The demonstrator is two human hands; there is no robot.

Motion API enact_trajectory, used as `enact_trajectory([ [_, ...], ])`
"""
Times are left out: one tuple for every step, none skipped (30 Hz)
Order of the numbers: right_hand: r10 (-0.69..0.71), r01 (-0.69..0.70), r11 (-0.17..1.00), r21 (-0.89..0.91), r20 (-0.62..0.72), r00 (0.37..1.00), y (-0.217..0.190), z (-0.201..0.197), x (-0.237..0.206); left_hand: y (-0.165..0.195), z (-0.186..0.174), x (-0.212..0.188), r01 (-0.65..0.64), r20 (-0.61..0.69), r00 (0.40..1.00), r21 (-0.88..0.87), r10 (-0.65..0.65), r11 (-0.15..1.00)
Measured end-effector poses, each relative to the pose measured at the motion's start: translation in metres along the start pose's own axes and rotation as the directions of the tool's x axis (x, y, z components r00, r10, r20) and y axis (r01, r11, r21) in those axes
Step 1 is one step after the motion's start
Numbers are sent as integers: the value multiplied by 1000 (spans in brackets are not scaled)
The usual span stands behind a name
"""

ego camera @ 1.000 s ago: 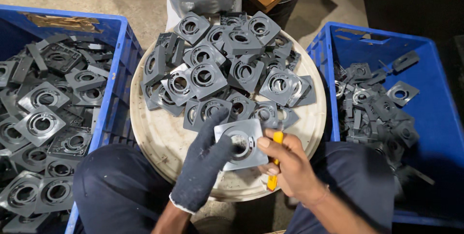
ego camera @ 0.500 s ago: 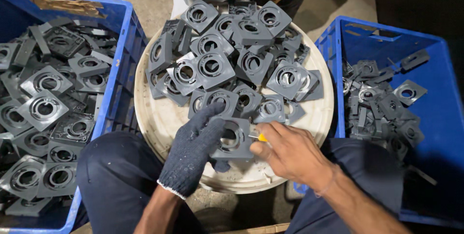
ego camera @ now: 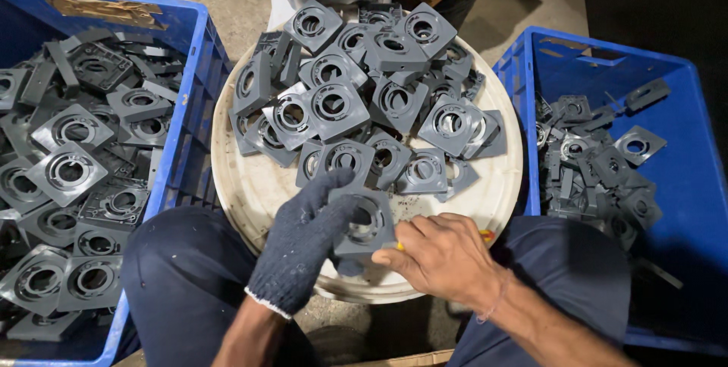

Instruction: The person uses a small yellow tool to scrape the edges and inner surfaces of grey plastic components, handling them one by one from a central pile and placing them into a blue crate.

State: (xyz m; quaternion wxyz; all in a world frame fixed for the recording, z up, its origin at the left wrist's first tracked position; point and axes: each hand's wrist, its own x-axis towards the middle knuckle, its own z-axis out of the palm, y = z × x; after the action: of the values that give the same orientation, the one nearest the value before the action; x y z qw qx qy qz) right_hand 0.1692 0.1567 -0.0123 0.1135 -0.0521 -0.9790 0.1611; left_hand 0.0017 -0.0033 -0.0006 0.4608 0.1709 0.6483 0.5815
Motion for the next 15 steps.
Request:
enact_trajectory([
  [6,-6,1000,24,-24,1000,1,-1,0,0,-4,-2,-180,-99,970,327,223,928],
  [13,-11,999,48,-50,999,2,-2,2,2,-10,-5,-287,-118,883,630,454,721],
  [145,-131,979,157,-82,986,4,-4,4,5,-16,-6,-300,-52,757,858,652,418],
  [276,-242,933,267,-97,956,7,-6,6,9,-21,-7,-503,-329,710,382,623,775],
  [403,-341,861,376,-97,910,10,-6,11,15,-28,-5,-624,-539,721,-232,436,746],
  [406,-330,862,384,-135,904,14,-5,16,21,-33,-3,-612,-595,786,-711,167,346],
  [408,-318,864,392,-173,897,17,-3,24,25,-35,-3,-568,-584,805,-703,109,429],
  [410,-304,865,399,-211,888,20,1,31,28,-35,-2,-515,-573,818,-692,49,506],
  [385,-282,877,390,-216,897,22,6,41,30,-33,-1,-456,-563,826,-678,-9,576],
  [360,-259,888,379,-224,906,24,12,52,30,-28,0,-383,-544,839,-586,3,714],
  [336,-238,899,368,-229,913,24,17,61,28,-19,0,-299,-523,852,-473,9,829],
  [344,-258,905,339,-225,911,24,22,70,25,-10,0,-209,-502,865,-342,9,916],
  [351,-275,909,312,-221,910,23,28,81,22,-5,0,-177,-463,881,-126,100,976],
  [358,-292,913,285,-216,908,21,33,89,19,1,1,-150,-406,896,101,178,984],
  [401,-355,901,247,-167,901,19,37,94,15,5,2,-129,-334,911,322,241,938],
])
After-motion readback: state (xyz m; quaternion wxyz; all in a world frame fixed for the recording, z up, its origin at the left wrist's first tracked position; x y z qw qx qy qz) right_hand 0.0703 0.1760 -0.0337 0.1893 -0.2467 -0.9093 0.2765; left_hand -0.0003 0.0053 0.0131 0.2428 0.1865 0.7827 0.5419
